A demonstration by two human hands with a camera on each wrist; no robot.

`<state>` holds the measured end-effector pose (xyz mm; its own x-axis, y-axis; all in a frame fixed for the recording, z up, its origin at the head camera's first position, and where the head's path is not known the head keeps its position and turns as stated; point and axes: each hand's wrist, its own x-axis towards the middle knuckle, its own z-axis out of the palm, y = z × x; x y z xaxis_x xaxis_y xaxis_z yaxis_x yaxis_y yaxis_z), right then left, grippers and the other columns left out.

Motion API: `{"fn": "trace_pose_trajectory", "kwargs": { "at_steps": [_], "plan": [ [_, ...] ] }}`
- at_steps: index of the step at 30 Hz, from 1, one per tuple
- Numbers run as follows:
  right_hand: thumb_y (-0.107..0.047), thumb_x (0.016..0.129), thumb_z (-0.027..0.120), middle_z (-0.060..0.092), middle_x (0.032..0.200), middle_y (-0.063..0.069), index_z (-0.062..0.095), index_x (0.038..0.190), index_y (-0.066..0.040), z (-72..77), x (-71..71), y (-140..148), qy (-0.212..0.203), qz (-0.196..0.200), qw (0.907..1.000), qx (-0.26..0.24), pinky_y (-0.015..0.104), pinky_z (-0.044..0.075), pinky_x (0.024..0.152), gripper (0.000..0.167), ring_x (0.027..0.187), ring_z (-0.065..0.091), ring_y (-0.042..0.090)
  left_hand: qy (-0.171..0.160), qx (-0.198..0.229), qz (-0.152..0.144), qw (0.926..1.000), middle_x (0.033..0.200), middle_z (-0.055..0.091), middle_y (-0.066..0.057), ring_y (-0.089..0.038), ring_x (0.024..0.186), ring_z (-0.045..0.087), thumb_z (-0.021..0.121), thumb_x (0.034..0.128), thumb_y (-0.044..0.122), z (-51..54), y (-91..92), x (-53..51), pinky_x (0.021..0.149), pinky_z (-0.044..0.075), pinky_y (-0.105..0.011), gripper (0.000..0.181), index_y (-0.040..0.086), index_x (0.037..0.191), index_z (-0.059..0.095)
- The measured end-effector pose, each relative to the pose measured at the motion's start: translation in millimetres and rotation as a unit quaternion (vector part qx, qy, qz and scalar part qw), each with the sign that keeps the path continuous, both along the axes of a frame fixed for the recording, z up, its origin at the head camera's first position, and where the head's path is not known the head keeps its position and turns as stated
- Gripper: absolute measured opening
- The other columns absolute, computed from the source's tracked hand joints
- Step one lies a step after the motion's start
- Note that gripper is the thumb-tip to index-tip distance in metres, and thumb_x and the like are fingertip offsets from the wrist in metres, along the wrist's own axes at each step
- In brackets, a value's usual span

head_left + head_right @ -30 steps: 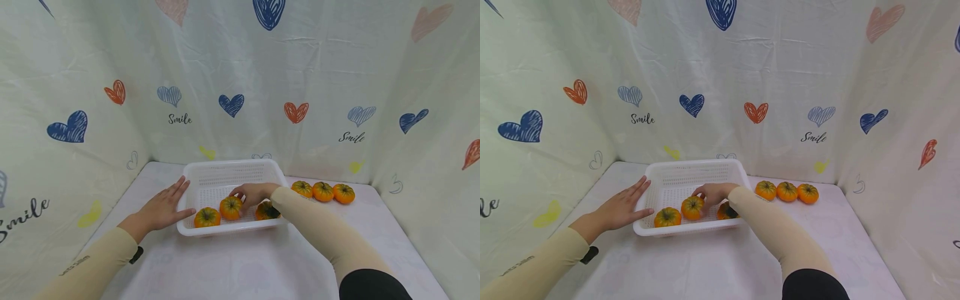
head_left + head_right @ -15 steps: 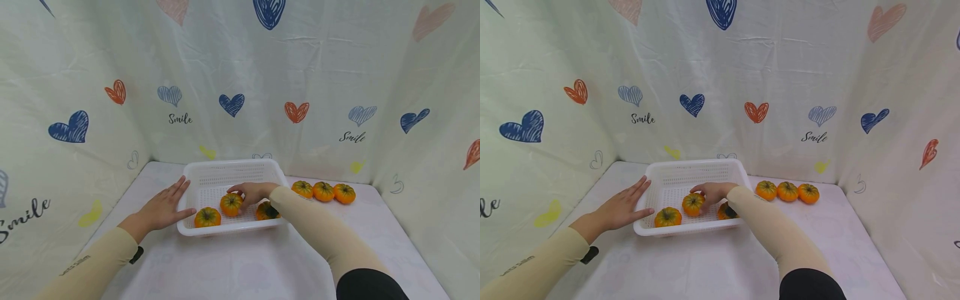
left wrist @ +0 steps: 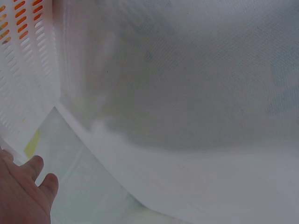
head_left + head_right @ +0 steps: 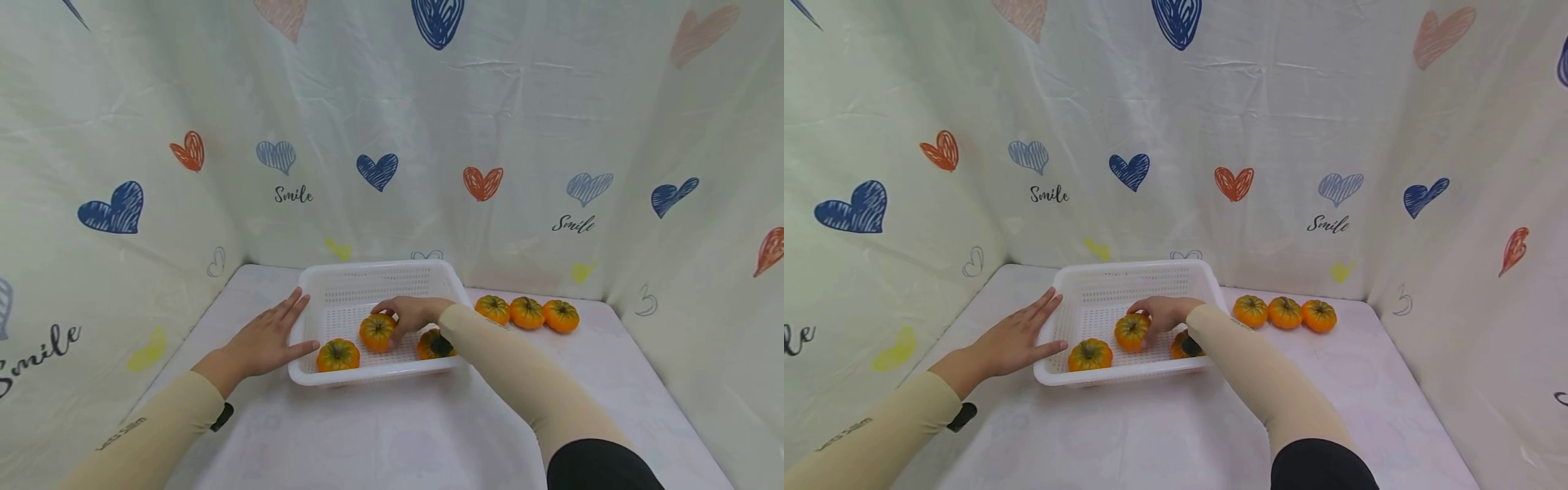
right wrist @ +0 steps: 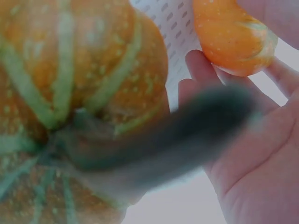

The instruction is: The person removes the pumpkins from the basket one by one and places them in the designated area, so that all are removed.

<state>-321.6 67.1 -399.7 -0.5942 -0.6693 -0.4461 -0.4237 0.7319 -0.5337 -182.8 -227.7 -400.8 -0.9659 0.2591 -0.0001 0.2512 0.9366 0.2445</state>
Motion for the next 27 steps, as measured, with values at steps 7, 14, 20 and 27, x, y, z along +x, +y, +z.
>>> {"fn": "trace_pose_trajectory", "kwargs": {
  "at_steps": [7,14,20,27],
  "plan": [
    [-0.023,0.082,0.084,0.054,0.135,0.004,0.049,0.146,-0.023,-0.8,-3.4,2.1,0.005,-0.002,1.0000,-0.002,0.042,0.042,0.107,0.073,0.116,0.051,0.020,0.001,0.003,0.000,1.0000,0.165,0.008,-0.018,-0.042,0.146,0.021,0.046,0.0904,0.074,-2.2,-0.6,-1.8,0.114,0.021,-0.062,0.102,0.005,0.159,0.016],
    [-0.021,0.083,0.083,0.053,0.136,0.005,0.048,0.147,-0.024,2.1,-3.8,5.1,0.019,-0.008,0.9996,-0.020,0.042,0.041,0.107,0.072,0.119,0.049,0.022,-0.001,0.003,0.001,1.0000,0.165,0.008,-0.018,-0.042,0.146,0.021,0.050,0.0917,0.069,-1.0,-0.2,-1.0,0.114,0.021,-0.062,0.099,0.005,0.159,0.016],
    [-0.019,0.085,0.081,0.054,0.133,0.006,0.047,0.148,-0.024,6.0,-7.4,9.1,0.026,-0.002,0.9989,-0.039,0.038,0.045,0.103,0.072,0.115,0.052,0.020,0.003,0.005,0.000,1.0000,0.165,0.009,-0.018,-0.042,0.146,0.022,0.048,0.0913,0.071,0.7,0.8,-0.6,0.114,0.021,-0.062,0.100,0.005,0.159,0.017],
    [-0.027,0.085,0.082,0.054,0.138,0.003,0.045,0.150,-0.027,10.7,-10.7,11.4,0.036,-0.008,0.9970,-0.068,0.039,0.045,0.103,0.074,0.120,0.052,0.019,0.008,0.011,-0.002,0.9999,0.165,0.010,-0.019,-0.042,0.146,0.022,0.053,0.0921,0.066,-1.3,0.9,-0.7,0.113,0.022,-0.062,0.098,0.004,0.159,0.018]
  ]
}}
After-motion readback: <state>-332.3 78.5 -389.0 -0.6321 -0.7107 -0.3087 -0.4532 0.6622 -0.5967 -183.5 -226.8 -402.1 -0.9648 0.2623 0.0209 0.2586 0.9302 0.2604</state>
